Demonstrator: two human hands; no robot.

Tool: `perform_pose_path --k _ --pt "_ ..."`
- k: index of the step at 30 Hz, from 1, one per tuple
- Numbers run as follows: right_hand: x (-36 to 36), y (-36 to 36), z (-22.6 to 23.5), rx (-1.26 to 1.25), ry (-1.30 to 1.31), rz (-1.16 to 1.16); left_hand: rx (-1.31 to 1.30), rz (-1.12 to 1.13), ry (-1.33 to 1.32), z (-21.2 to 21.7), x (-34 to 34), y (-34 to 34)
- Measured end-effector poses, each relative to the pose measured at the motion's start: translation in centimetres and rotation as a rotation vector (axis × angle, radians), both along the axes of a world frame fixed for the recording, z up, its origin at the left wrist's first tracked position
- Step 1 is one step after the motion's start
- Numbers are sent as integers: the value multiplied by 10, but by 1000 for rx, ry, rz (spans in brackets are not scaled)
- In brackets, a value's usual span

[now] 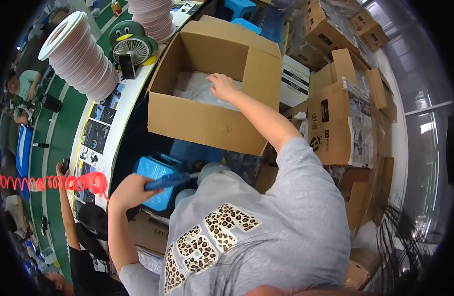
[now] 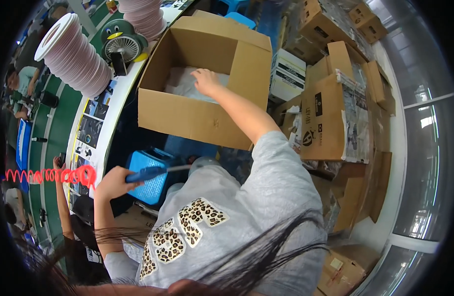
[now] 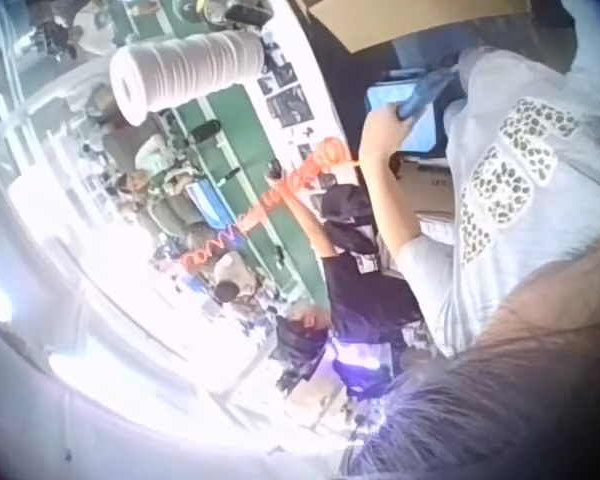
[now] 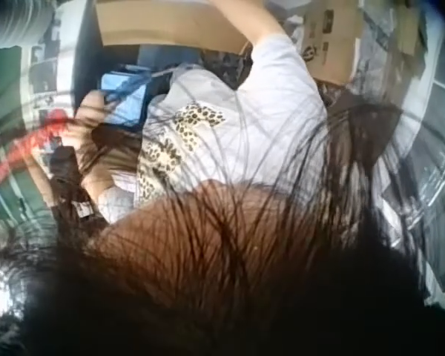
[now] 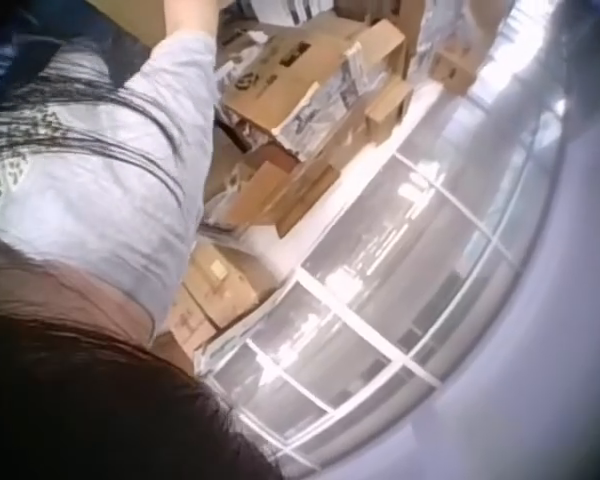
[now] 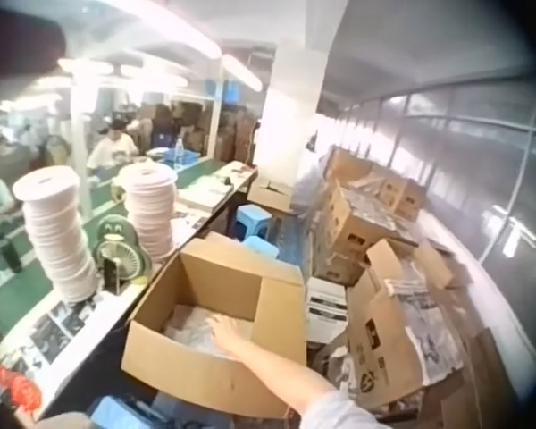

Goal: Cleaning white circular light fixture components with an air duster gun and packing them into a cardboard box.

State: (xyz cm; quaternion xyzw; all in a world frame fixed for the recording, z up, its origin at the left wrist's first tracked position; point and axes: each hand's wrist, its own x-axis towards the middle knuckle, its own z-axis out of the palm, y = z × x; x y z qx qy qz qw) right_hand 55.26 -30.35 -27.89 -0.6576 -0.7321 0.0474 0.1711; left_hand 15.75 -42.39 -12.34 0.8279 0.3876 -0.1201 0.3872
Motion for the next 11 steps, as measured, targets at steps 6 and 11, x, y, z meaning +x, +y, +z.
perform_pose_path --k 6,11 --pt "-15 1 -18 105 -291 141 2 16 -166 13 17 -6" --pt "-30 4 -20 212 -450 250 -84 154 -343 5 22 -4"
